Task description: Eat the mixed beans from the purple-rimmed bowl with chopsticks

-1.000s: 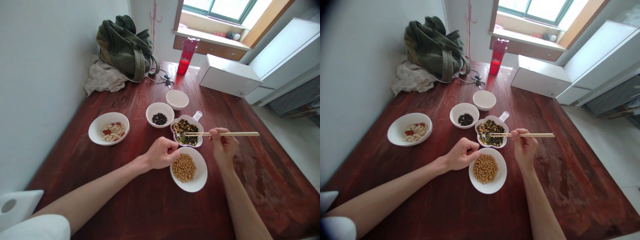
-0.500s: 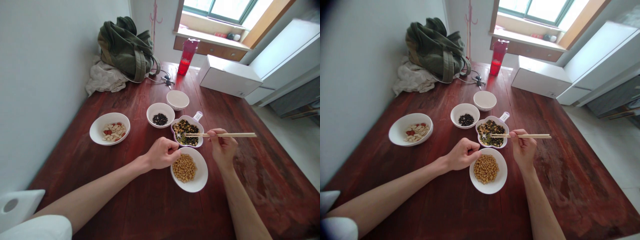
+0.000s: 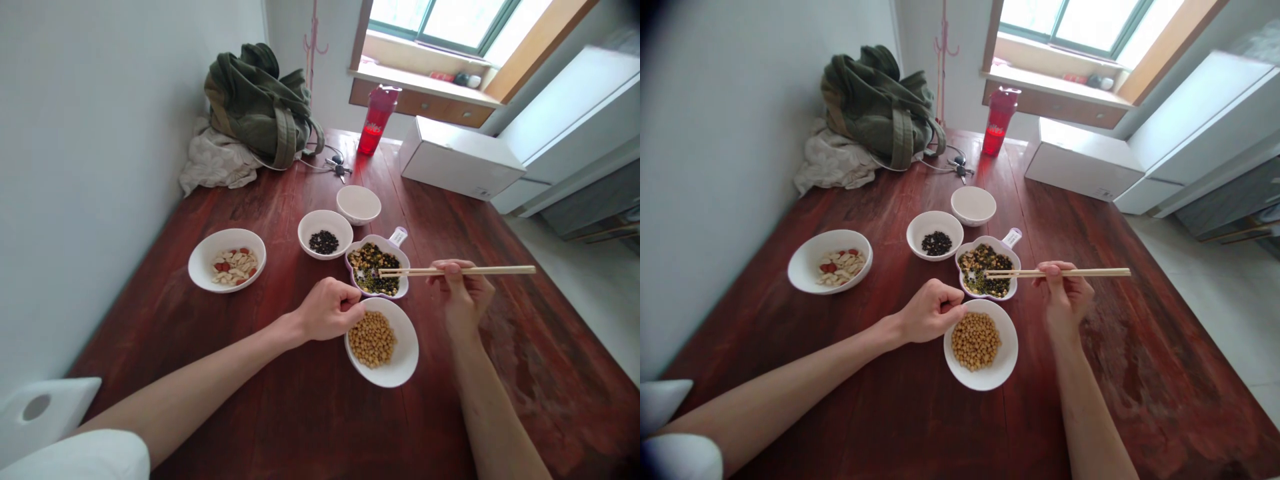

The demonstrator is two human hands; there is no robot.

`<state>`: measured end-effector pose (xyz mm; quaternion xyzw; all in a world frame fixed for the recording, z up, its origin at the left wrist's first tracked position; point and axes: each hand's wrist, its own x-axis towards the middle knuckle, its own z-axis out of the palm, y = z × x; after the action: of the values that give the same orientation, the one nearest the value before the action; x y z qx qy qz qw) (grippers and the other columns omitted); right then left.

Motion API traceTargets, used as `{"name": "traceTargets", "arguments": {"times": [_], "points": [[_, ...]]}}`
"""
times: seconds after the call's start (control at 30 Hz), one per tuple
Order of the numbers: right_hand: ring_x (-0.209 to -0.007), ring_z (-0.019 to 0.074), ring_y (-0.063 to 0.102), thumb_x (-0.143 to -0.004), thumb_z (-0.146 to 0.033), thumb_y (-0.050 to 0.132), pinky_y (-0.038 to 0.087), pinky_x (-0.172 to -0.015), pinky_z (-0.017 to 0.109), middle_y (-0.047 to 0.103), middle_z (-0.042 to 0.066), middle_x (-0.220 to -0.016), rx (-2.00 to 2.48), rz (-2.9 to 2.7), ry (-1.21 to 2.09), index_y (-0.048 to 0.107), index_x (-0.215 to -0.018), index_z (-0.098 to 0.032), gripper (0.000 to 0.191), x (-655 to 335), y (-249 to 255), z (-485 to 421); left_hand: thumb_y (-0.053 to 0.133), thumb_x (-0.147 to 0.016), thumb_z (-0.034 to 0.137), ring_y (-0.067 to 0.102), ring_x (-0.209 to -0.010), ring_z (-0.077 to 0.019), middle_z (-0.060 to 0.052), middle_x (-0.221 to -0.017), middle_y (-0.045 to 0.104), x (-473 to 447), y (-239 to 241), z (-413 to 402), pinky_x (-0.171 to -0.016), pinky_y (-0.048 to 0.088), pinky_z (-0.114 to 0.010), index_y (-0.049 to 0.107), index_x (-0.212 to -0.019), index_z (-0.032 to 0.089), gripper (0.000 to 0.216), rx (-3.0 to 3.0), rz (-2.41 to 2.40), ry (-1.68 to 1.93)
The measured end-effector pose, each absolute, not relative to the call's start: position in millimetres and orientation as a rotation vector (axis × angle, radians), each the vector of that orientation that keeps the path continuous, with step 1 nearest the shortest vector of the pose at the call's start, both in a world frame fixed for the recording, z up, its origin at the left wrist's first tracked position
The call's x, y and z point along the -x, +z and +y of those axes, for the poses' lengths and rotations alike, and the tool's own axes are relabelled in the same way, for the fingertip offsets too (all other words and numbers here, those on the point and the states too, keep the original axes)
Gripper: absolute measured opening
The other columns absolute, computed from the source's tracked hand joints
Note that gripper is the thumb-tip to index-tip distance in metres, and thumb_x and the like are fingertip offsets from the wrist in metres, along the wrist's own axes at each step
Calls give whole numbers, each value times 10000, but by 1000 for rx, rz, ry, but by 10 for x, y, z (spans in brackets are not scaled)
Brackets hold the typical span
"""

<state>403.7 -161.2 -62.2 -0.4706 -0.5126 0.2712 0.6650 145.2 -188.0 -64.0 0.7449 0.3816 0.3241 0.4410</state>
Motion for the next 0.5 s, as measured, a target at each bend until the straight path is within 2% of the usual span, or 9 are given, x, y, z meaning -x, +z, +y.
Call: {"name": "traceTargets", "arguments": {"times": [0.17,0.27,0.37,0.5], "points": [[-677,191,608,-826,-464,812,491,-554,305,566,10,-684,930,-1191,971,689,-741,-221,285,-4123,-529,-1639,564,-847,227,239,-521,-62,63,-548,243,-1449,-652,-1886,-514,169,-251,270,-565,184,410,-1847,951,804],[-675,196,617,-852,-453,784,501,-553,317,602,28,-719,981,-1281,1031,704,-779,-220,257,-4140,-537,-1664,566,-846,226,234,-521,-60,63,-550,236,-1452,-657,-1887,-513,160,-253,266,-564,182,415,-1849,946,813],[-678,186,636,-873,-434,768,499,-547,300,653,31,-775,997,-1237,926,713,-815,-219,229,-4149,-555,-1652,568,-846,222,233,-521,-59,64,-545,231,-1452,-656,-1887,-512,158,-251,265,-564,180,417,-1843,941,817],[-571,143,605,-877,-412,783,484,-533,282,686,19,-765,1141,-1139,619,717,-837,-186,239,-4166,-557,-1597,573,-841,218,232,-530,-60,66,-543,244,-1447,-660,-1887,-516,159,-251,273,-564,179,410,-1848,944,813]]}}
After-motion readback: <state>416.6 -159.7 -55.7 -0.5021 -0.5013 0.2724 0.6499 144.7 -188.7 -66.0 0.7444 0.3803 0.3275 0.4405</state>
